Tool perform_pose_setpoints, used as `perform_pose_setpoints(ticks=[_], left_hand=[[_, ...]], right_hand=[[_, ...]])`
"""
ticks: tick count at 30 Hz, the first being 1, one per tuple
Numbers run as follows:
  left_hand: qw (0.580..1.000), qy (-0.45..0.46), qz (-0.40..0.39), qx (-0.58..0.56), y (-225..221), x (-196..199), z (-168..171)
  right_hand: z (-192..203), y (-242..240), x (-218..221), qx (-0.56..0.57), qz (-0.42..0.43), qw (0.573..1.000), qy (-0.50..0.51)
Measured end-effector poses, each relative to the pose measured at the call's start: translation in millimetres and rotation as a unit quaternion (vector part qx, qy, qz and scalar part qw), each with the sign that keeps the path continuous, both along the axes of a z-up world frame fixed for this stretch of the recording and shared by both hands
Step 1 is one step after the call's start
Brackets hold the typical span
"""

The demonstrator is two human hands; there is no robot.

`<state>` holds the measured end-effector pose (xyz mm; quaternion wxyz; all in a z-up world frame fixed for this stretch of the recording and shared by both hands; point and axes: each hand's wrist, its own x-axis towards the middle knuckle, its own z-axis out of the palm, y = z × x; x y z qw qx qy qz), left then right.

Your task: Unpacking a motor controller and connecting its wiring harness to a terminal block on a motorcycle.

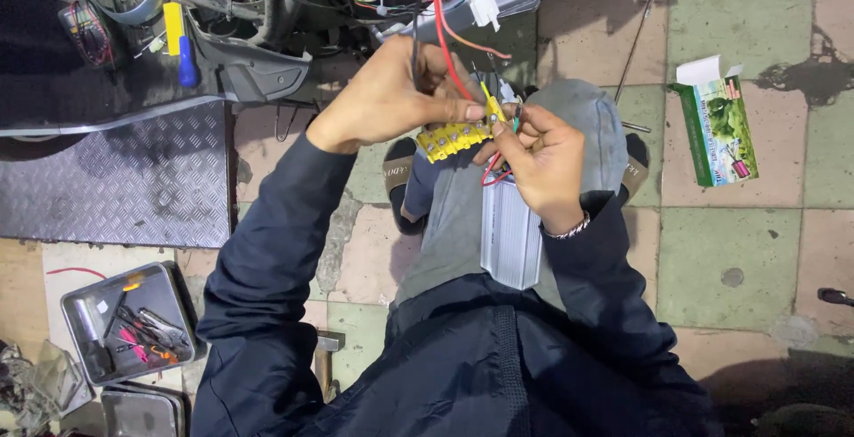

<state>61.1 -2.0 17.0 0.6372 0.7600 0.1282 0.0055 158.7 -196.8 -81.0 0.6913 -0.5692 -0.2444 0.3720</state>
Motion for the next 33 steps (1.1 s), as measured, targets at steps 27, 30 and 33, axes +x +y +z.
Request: perform_pose_setpoints(ticks=[27,30,33], left_hand=[[0.990,-0.084,0.105,0.030,-25.0,-1.0,-19.0],[0.993,-0.072,0.092,0.017,-18.9,-8.1,-37.9],[0.993,-0.056,0.098,-0.023,-21.6,-16.4,-40.5]], right_hand=[[56.0,-21.4,-12.3,-0.081,-0.079,0.993,0.036],[48.9,-17.5,-14.9,-0.097,-0.040,0.994,0.027],[38.7,-20.2,-22.1,-0.076,-0.073,0.993,0.050]])
